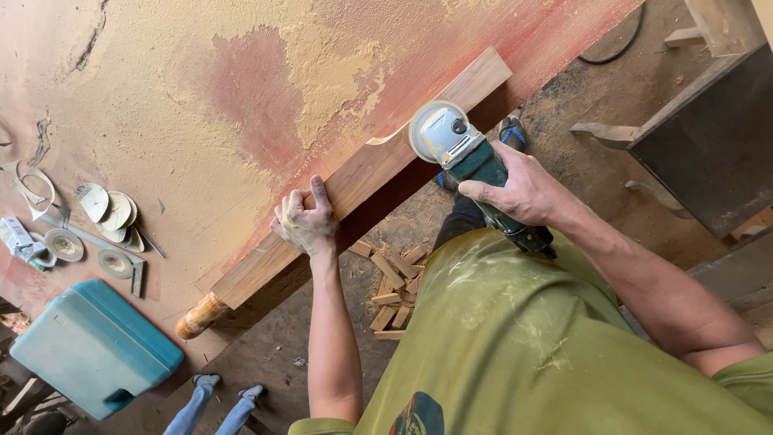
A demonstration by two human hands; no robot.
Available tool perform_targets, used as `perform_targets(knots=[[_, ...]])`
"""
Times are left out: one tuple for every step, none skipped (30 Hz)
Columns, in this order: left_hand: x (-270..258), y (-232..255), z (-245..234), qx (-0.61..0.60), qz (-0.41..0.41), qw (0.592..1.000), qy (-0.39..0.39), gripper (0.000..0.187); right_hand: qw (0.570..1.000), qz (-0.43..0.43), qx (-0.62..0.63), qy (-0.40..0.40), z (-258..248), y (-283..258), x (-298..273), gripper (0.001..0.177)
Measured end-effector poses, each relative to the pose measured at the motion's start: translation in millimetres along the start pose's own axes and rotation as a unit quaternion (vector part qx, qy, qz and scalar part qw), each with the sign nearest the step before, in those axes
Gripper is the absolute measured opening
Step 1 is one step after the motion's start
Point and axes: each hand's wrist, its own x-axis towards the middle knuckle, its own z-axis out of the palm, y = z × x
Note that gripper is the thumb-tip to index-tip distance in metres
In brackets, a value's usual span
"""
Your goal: The person uses an angle grinder with a sanding disc to smooth the surface and edges of a long wooden piece. They work along the length of the wood on a workbench, then lift the piece to sand the ends and curved details before placing it back down to continue smoothing the main body.
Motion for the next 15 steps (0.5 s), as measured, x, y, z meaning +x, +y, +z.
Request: perform_targets(knots=[[-0.2, -0.6, 0.2, 0.001, 0.001, 1.0, 0.0, 0.051, 1.0, 0.0, -0.001, 0.001, 0.2, 0.0, -0.2, 0.048], [-0.2, -1.0, 0.1, 0.003, 0.001, 1.0, 0.0, 0.051, 1.0, 0.0, -0.002, 0.001, 0.3, -0.3, -0.3, 0.048], [0.3, -1.3, 0.5, 0.003, 0.001, 1.0, -0.001, 0.051, 1.0, 0.0, -0.003, 0.001, -0.3, -1.2, -0.3, 0.048], [0.5, -1.9, 0.9, 0.004, 0.001, 1.0, -0.001, 0.052, 1.0, 0.0, -0.001, 0.0, -0.6, -1.9, -0.4, 0.048], [0.6, -2.5, 1.3, 0.005, 0.002, 1.0, -0.001, 0.052, 1.0, 0.001, 0.001, 0.0, -0.9, -2.5, -0.6, 0.049], [0.6, -3.3, 1.6, 0.005, 0.002, 1.0, -0.001, 0.052, 1.0, 0.001, 0.001, -0.001, -0.8, -1.6, 0.0, 0.049], [0.6, -4.0, 1.8, 0.006, 0.001, 1.0, -0.001, 0.053, 1.0, 0.001, -0.003, -0.001, -0.8, -0.8, 0.6, 0.049], [0.5, -4.2, 2.6, 0.006, 0.002, 1.0, -0.002, 0.053, 1.0, 0.003, -0.007, 0.0, -1.1, 0.4, 0.8, 0.049], [-0.2, -2.4, 1.5, 0.005, 0.002, 1.0, -0.003, 0.053, 1.0, 0.003, -0.007, 0.001, -2.0, -1.9, -0.2, 0.049], [0.0, -0.6, 0.4, 0.002, 0.004, 1.0, 0.0, 0.053, 1.0, 0.008, -0.02, 0.003, -3.0, -4.6, -0.7, 0.052], [0.2, 1.2, -0.7, -0.002, 0.006, 1.0, 0.003, 0.053, 0.999, 0.013, -0.033, 0.006, -4.0, -7.3, -1.1, 0.054], [0.2, 1.1, -0.7, -0.001, 0.005, 1.0, 0.004, 0.053, 0.999, 0.013, -0.033, 0.006, -4.3, -7.7, -1.3, 0.054], [0.2, 1.0, -0.7, 0.001, 0.007, 1.0, 0.007, 0.053, 0.999, 0.017, -0.04, 0.007, -4.5, -8.1, -1.5, 0.055], [0.3, 1.1, -0.5, 0.003, 0.008, 1.0, 0.01, 0.053, 0.999, 0.022, -0.046, 0.008, -5.0, -8.5, -1.7, 0.056], [0.5, 0.8, -0.3, 0.003, 0.008, 1.0, 0.01, 0.053, 0.999, 0.022, -0.046, 0.008, -6.5, -8.2, -0.7, 0.056]])
